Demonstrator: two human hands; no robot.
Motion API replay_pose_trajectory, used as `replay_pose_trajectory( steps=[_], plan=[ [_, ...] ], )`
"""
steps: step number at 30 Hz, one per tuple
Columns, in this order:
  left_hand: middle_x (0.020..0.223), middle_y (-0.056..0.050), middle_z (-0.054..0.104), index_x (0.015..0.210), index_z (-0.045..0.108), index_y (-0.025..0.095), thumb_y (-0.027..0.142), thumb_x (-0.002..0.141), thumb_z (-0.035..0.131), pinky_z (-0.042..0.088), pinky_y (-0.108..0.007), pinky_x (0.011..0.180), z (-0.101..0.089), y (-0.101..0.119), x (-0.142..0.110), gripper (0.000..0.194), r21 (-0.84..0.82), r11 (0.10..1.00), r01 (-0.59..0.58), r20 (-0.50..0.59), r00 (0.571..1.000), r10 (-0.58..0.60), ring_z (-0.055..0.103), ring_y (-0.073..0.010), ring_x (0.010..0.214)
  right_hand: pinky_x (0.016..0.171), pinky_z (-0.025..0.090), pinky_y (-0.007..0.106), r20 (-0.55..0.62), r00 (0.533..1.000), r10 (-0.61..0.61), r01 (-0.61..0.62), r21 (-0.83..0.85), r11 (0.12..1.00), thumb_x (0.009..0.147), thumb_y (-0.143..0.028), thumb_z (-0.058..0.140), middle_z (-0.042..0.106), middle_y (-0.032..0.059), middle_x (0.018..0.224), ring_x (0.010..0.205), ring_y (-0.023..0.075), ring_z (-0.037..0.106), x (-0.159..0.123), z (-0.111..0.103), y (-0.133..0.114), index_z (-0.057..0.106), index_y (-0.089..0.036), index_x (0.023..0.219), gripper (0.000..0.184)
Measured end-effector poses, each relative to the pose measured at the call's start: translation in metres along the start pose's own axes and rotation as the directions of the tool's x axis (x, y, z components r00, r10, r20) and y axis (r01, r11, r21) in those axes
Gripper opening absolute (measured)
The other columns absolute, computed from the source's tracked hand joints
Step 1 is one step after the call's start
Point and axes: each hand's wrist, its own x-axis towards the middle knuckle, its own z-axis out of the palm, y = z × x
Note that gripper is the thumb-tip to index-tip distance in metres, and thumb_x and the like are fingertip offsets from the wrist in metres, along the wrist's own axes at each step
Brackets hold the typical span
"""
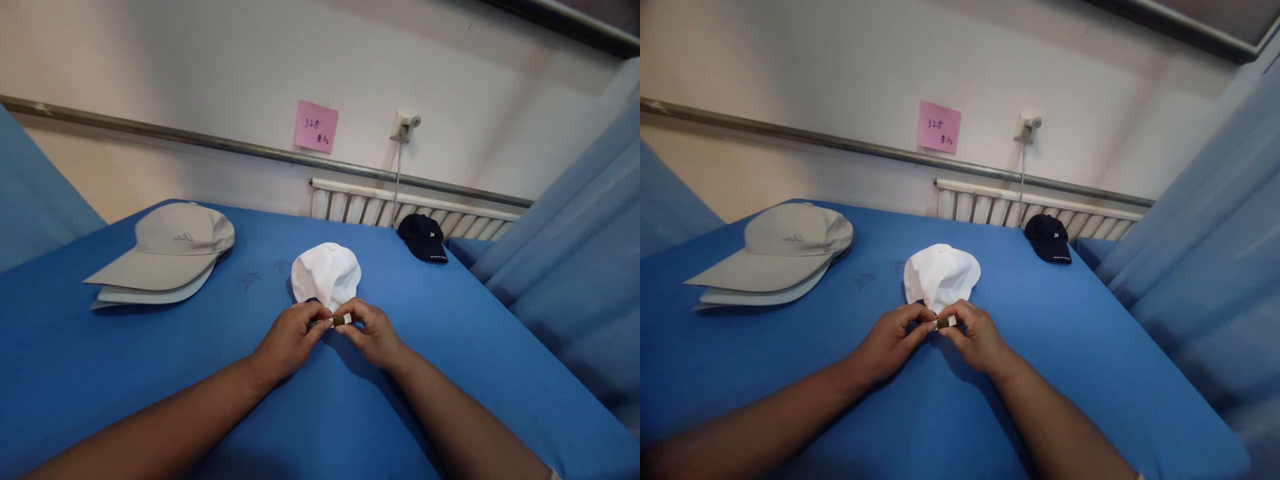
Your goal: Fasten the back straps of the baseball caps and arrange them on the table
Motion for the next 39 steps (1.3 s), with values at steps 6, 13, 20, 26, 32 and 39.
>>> replay_pose_trajectory(
  steps=[6,13,20,26,32,39],
  plan=[
    [0.089,-0.002,0.071,0.091,0.067,0.024,0.030,0.084,0.061,0.042,-0.033,0.084,-0.003,0.003,-0.002,0.011,0.037,0.999,-0.023,-0.055,0.998,0.025,0.062,-0.0216,0.087,0.068,0.049,0.027,-0.057,0.985,0.162,-0.149,0.181,0.972,0.079,-0.027,0.066,0.068,0.0003,0.082,0.071,0.0145,0.061,0.000,0.007,0.004,0.063,-0.022,0.091,0.013],
    [0.073,-0.001,0.063,0.081,0.063,0.020,0.033,0.083,0.060,0.044,-0.029,0.071,-0.008,0.011,-0.010,0.014,-0.072,0.995,0.064,-0.155,0.985,-0.075,0.057,-0.0165,0.070,0.061,0.049,0.025,-0.161,0.927,0.339,-0.216,0.510,0.833,0.069,-0.031,0.073,0.066,-0.0005,0.075,0.067,0.0136,0.060,0.007,0.010,0.009,0.062,-0.021,0.088,0.024],
    [0.098,-0.008,0.070,0.101,0.067,0.016,0.033,0.071,0.078,0.049,-0.027,0.078,0.024,0.009,-0.012,0.036,-0.696,0.487,0.527,0.298,0.830,-0.472,0.064,-0.0170,0.089,0.067,0.053,0.028,-0.150,0.937,0.316,-0.212,0.473,0.855,0.074,-0.029,0.070,0.069,0.0010,0.079,0.071,0.0151,0.065,0.004,0.014,0.004,0.062,-0.021,0.092,0.021],
    [0.092,-0.005,0.072,0.089,0.072,0.016,0.021,0.063,0.085,0.047,-0.026,0.088,0.026,0.001,-0.006,0.029,-0.871,0.284,0.400,0.212,0.829,-0.518,0.064,-0.0146,0.090,0.075,0.055,0.031,-0.142,0.961,0.238,-0.186,0.303,0.935,0.078,-0.026,0.067,0.073,0.0032,0.087,0.078,0.0176,0.068,0.002,0.024,0.002,0.066,-0.021,0.092,0.015],
    [0.091,-0.006,0.073,0.086,0.073,0.014,0.020,0.066,0.084,0.048,-0.026,0.090,0.024,-0.004,-0.004,0.023,-0.903,0.255,0.345,0.174,0.838,-0.518,0.066,-0.0147,0.089,0.073,0.055,0.030,-0.121,0.959,0.255,-0.190,0.391,0.901,0.083,-0.024,0.061,0.073,0.0018,0.080,0.075,0.0163,0.070,0.001,0.025,0.000,0.064,-0.020,0.096,0.014],
    [0.088,-0.005,0.071,0.084,0.072,0.014,0.012,0.065,0.084,0.049,-0.024,0.090,0.026,-0.004,-0.004,0.023,-0.920,0.210,0.332,0.192,0.846,-0.497,0.065,-0.0137,0.089,0.067,0.052,0.027,-0.137,0.949,0.283,-0.206,0.410,0.888,0.080,-0.025,0.064,0.069,0.0001,0.072,0.068,0.0147,0.066,0.001,0.028,0.002,0.064,-0.020,0.085,0.008]
  ],
)
